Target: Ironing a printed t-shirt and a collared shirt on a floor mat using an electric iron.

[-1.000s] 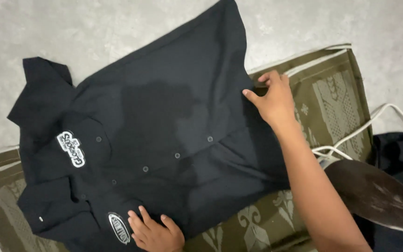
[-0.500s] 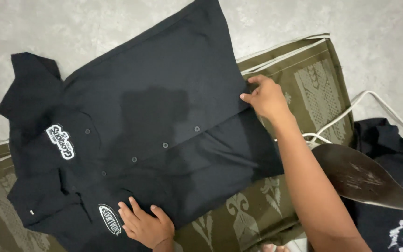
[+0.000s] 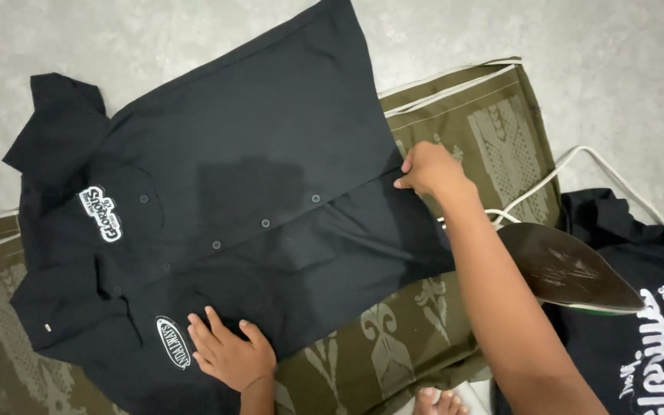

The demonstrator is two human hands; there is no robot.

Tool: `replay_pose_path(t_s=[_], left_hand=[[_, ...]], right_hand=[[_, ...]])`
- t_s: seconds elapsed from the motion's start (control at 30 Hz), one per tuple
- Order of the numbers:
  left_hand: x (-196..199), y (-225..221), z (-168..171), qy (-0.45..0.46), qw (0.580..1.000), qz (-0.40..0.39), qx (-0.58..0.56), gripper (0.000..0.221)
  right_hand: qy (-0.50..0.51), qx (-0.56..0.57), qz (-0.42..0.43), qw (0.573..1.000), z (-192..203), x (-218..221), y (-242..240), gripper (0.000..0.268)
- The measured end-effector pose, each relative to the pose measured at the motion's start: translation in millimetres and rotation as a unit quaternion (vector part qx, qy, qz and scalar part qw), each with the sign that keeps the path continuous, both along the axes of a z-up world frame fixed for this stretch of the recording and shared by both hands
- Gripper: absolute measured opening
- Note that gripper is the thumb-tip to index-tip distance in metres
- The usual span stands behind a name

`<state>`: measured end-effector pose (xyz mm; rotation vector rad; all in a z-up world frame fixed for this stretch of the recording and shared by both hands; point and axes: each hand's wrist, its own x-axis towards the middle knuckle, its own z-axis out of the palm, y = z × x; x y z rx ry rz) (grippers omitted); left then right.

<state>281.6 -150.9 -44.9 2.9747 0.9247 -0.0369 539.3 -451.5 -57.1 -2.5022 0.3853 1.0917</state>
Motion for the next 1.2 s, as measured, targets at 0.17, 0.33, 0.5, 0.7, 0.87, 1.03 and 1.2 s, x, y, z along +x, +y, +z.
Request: replay_pose_path(t_s=[0.17, 0.33, 0.5, 0.7, 0.87, 1.03, 1.2], left_hand=[[-2, -1, 2, 0.001, 1.0, 0.0, -0.002, 0.059], [-1, -1, 0, -0.016, 1.0, -0.002, -0.001, 0.059], [-2, 0, 1, -0.012, 1.0, -0.012, 0.008, 0.06], [0, 1, 6, -0.003, 1.0, -0.028, 0.003, 0.061], [19, -24, 45, -0.034, 0.982, -0.168, -0.085, 0.054], [-12, -91, 16, -0.045, 0.922, -0.368, -0.115, 0.055], [28, -143, 15, -0.058, 0.884, -0.425, -0.183, 0.051]], right_hand=[[-0.077, 0.007, -0.04, 0.996, 2, -3, -6, 0.011], [-0.141, 0.003, -0.063, 0.988, -3, -8, -5, 0.009], [-0.387, -0.012, 0.052, 0.921, 50, -36, 28, 0.038], [-0.181, 0.255, 0.134, 0.94, 123, -184, 66, 0.041], [-0.196, 0.344, -0.281, 0.874, 27, -250, 28, 0.048], [-0.248, 0.343, -0.494, 0.76, -2, -255, 3, 0.058], [-0.158, 0.373, -0.628, 0.665, -5, -224, -9, 0.048]])
